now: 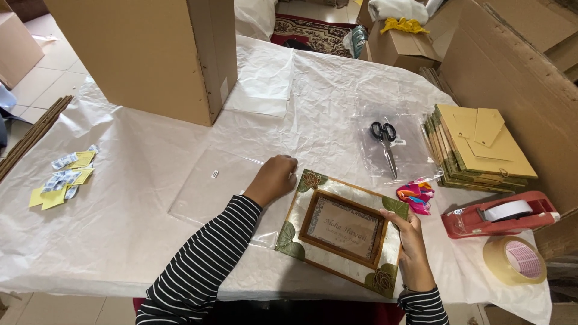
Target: Cleaning a picture frame and carefully inserting it into a protective plastic sleeve for packaging.
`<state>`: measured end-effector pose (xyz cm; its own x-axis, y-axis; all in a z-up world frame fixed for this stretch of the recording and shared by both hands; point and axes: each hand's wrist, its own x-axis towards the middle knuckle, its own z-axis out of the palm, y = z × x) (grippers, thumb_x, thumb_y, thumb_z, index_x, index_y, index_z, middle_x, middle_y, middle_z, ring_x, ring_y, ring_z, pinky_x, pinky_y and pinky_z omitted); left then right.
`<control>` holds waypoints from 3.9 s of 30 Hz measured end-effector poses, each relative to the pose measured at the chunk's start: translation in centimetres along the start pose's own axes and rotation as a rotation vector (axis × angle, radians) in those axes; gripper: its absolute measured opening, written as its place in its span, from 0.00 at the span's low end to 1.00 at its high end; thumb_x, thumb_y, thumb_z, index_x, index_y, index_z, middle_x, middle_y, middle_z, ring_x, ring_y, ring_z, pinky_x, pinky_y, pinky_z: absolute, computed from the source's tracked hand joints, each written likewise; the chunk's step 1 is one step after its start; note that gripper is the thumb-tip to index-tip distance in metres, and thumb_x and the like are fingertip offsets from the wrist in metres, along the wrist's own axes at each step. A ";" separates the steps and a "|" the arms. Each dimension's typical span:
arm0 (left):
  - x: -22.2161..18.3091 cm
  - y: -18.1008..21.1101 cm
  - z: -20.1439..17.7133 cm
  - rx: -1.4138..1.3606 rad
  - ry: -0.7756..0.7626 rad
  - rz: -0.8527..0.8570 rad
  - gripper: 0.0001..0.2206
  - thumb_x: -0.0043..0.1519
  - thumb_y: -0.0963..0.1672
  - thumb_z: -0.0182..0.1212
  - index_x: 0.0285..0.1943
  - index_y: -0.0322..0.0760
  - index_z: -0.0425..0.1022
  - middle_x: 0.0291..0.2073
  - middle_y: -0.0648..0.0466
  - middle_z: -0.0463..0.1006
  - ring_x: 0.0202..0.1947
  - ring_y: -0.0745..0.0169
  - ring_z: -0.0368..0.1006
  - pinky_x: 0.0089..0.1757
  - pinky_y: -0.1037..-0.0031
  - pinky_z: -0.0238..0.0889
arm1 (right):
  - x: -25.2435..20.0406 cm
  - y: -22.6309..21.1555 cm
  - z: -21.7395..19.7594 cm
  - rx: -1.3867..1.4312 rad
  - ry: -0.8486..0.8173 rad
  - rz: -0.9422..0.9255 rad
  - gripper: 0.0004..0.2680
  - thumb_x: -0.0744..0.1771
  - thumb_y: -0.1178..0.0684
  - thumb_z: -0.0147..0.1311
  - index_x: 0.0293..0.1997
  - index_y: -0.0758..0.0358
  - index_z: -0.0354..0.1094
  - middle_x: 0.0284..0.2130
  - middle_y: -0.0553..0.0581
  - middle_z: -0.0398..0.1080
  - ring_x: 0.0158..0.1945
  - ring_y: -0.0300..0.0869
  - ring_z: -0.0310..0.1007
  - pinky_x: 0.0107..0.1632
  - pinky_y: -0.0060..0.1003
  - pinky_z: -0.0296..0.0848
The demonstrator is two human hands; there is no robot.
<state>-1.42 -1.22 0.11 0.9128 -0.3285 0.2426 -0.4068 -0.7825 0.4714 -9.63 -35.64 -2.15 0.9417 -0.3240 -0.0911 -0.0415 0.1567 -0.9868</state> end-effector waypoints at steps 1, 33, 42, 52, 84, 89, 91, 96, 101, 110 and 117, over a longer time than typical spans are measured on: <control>0.0 -0.2 -0.2 -0.047 0.013 -0.020 0.06 0.56 0.38 0.60 0.40 0.28 0.79 0.28 0.44 0.79 0.34 0.40 0.81 0.37 0.60 0.76 | 0.2 0.4 -0.4 0.009 0.006 0.004 0.16 0.58 0.59 0.68 0.48 0.62 0.73 0.32 0.55 0.74 0.35 0.41 0.78 0.39 0.40 0.78; 3.4 -2.4 1.1 -0.328 -0.022 -0.112 0.06 0.51 0.43 0.65 0.31 0.39 0.85 0.24 0.45 0.81 0.33 0.41 0.81 0.38 0.57 0.73 | 1.3 0.1 0.0 0.072 -0.085 0.043 0.14 0.59 0.63 0.67 0.47 0.65 0.73 0.32 0.58 0.76 0.35 0.47 0.80 0.38 0.45 0.81; 3.3 -2.4 -0.3 -0.558 -0.080 -0.155 0.10 0.48 0.42 0.63 0.37 0.35 0.83 0.18 0.49 0.78 0.22 0.56 0.78 0.33 0.67 0.72 | 1.4 0.0 0.0 0.078 -0.094 0.056 0.14 0.59 0.63 0.67 0.47 0.66 0.72 0.33 0.59 0.76 0.36 0.48 0.80 0.40 0.45 0.81; 3.3 -3.4 1.2 -0.468 -0.033 -0.101 0.08 0.50 0.44 0.69 0.33 0.34 0.83 0.20 0.48 0.78 0.27 0.53 0.77 0.34 0.67 0.70 | 0.9 -0.9 0.9 0.032 -0.073 0.065 0.15 0.58 0.62 0.66 0.49 0.62 0.72 0.34 0.56 0.75 0.37 0.45 0.79 0.41 0.44 0.80; 2.7 -1.7 1.2 -0.390 0.006 -0.114 0.06 0.49 0.44 0.66 0.30 0.38 0.83 0.23 0.48 0.80 0.33 0.44 0.80 0.39 0.59 0.74 | 1.1 -4.5 -1.2 -0.097 -0.094 0.063 0.14 0.59 0.63 0.64 0.47 0.66 0.73 0.30 0.61 0.74 0.31 0.48 0.79 0.34 0.46 0.80; 2.4 -0.9 0.8 -0.381 0.001 -0.091 0.06 0.49 0.44 0.65 0.30 0.37 0.83 0.23 0.47 0.80 0.34 0.40 0.81 0.39 0.56 0.74 | 3.0 -3.1 -1.9 -0.161 -0.138 0.064 0.12 0.58 0.62 0.65 0.44 0.66 0.73 0.30 0.58 0.74 0.34 0.45 0.78 0.36 0.43 0.80; 2.3 -0.6 0.8 -0.384 -0.016 -0.085 0.06 0.49 0.43 0.65 0.30 0.36 0.83 0.23 0.47 0.80 0.34 0.42 0.81 0.39 0.58 0.73 | 3.9 -2.2 -1.9 -0.114 -0.140 0.109 0.12 0.58 0.63 0.63 0.45 0.67 0.73 0.30 0.61 0.74 0.33 0.49 0.79 0.36 0.47 0.80; 2.0 0.0 0.5 -0.410 -0.055 -0.045 0.06 0.49 0.43 0.66 0.32 0.37 0.83 0.23 0.48 0.82 0.33 0.44 0.81 0.39 0.59 0.74 | 5.5 -1.0 -2.8 -0.092 -0.150 0.131 0.13 0.58 0.62 0.64 0.46 0.67 0.73 0.31 0.63 0.74 0.33 0.51 0.79 0.37 0.48 0.80; 2.0 0.2 0.7 -0.426 -0.066 -0.022 0.05 0.49 0.42 0.68 0.31 0.35 0.82 0.23 0.48 0.82 0.32 0.46 0.81 0.38 0.60 0.74 | 5.7 -1.1 -4.3 -0.120 -0.146 0.116 0.12 0.58 0.62 0.65 0.43 0.68 0.73 0.30 0.62 0.75 0.33 0.49 0.79 0.37 0.45 0.79; 2.0 0.0 1.0 -0.394 -0.072 0.005 0.06 0.51 0.42 0.67 0.33 0.31 0.81 0.24 0.47 0.82 0.32 0.45 0.81 0.38 0.60 0.75 | 3.2 -2.9 -2.4 -0.151 -0.140 0.057 0.12 0.58 0.62 0.64 0.43 0.68 0.73 0.29 0.60 0.74 0.33 0.47 0.79 0.37 0.43 0.79; 2.1 -0.5 1.7 -0.338 -0.135 0.021 0.05 0.51 0.41 0.66 0.32 0.33 0.82 0.23 0.48 0.82 0.31 0.45 0.81 0.38 0.60 0.74 | 10.2 2.3 -9.2 -0.183 -0.126 0.063 0.13 0.58 0.61 0.65 0.44 0.66 0.74 0.29 0.60 0.73 0.32 0.47 0.78 0.36 0.45 0.79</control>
<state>0.79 -2.45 -1.09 0.8914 -0.4272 0.1513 -0.3933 -0.5632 0.7267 -3.21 -47.18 -6.57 0.9690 -0.1985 -0.1473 -0.1509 -0.0030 -0.9885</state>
